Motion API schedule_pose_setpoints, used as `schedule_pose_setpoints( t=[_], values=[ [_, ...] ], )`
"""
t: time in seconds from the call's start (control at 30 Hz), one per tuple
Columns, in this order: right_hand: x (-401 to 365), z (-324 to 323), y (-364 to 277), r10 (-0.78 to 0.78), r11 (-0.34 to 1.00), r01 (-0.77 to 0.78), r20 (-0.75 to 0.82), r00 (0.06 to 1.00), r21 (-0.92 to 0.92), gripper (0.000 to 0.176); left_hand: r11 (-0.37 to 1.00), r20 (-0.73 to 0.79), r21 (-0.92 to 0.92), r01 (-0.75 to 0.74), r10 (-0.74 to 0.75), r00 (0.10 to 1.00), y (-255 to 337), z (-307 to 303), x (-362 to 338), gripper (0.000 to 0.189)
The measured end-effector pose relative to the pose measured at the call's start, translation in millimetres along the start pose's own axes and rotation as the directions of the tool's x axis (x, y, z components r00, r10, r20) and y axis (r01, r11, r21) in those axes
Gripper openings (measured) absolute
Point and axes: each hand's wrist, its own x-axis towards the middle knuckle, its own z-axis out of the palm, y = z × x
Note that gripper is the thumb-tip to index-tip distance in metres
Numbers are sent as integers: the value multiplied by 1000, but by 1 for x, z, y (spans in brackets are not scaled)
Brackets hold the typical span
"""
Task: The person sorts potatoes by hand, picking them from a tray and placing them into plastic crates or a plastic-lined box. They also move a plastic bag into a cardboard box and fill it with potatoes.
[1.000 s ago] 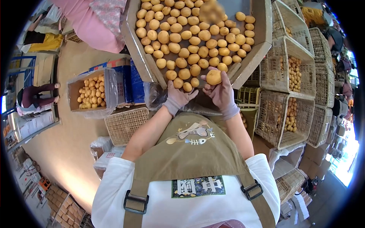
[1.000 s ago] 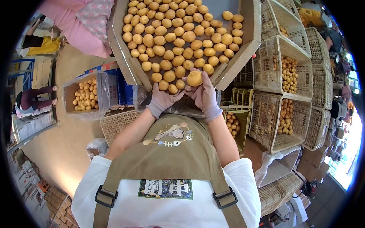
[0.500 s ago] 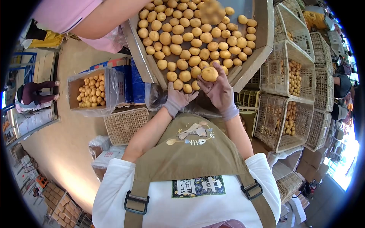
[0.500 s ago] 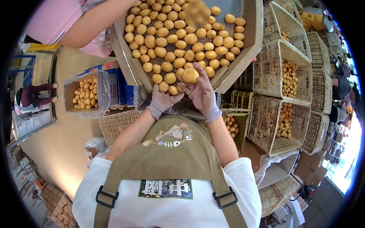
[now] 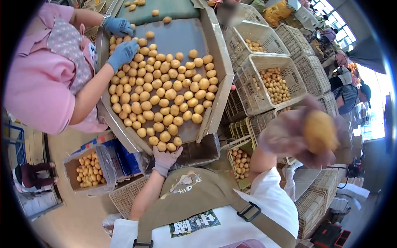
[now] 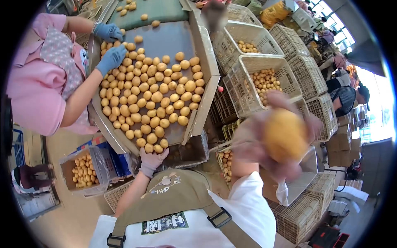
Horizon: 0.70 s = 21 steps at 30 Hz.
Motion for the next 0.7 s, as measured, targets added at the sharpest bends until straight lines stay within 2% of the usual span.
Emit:
schedule_pose_setpoints(
  t=[0.07,0.1,0.13,0.17,0.23,0.3,0.33,0.37,0.4,0.43,0.47,0.53,0.57,0.6,0.67,0.7],
  values=[
    [24,-40,66,-64,955,72,38,997,-287,54,1000,-6,11,-4,4,1000,0,1,2,63],
    [25,-47,108,-70,803,158,172,983,-574,48,1000,-12,-6,-8,7,1000,-1,0,2,63],
    [34,-36,114,296,644,-118,104,949,-756,46,1000,-20,-20,-10,10,1000,-2,0,-1,64],
    [44,-26,121,621,334,-241,21,783,-911,46,999,-11,15,-29,29,1000,-3,6,-5,65],
    [23,-17,98,555,528,-246,110,825,-813,50,1000,33,15,-6,6,999,4,6,1,65],
    [-39,-12,82,585,690,-311,252,771,-653,45,1000,43,14,-15,15,999,-1,-3,-3,64],
    [-73,2,63,646,733,-407,372,667,-545,41,999,49,29,-33,31,998,-2,-3,-4,63],
    [-106,6,47,739,672,-445,506,444,-592,56,999,27,45,-27,26,999,0,-7,-1,60],
    [-143,7,29,715,683,-437,657,239,-585,55,998,-18,62,-23,25,1000,0,-16,1,56],
    [-187,2,14,579,807,-229,805,129,-544,51,997,-62,79,-18,23,998,1,-24,3,52],
    [-193,8,-10,544,813,-206,836,-64,-545,49,995,-121,98,-17,29,992,4,-33,6,48],
    [-228,3,-29,540,774,-311,831,-132,-552,48,989,-232,144,22,12,973,4,-32,5,41],
    [-225,11,-30,565,726,-289,781,-266,-624,49,994,-182,106,-31,50,982,3,-33,6,42],
    [-235,9,-30,573,758,-228,790,-216,-612,48,994,-124,69,-81,89,988,0,-35,9,44],
    [-233,22,-26,593,729,-151,726,-348,-668,50,978,-133,127,-162,179,975,-6,11,-15,57],
    [-238,27,-25,645,715,-171,734,-212,-678,52,971,-16,164,-173,178,984,-4,11,-16,72]
  ],
)
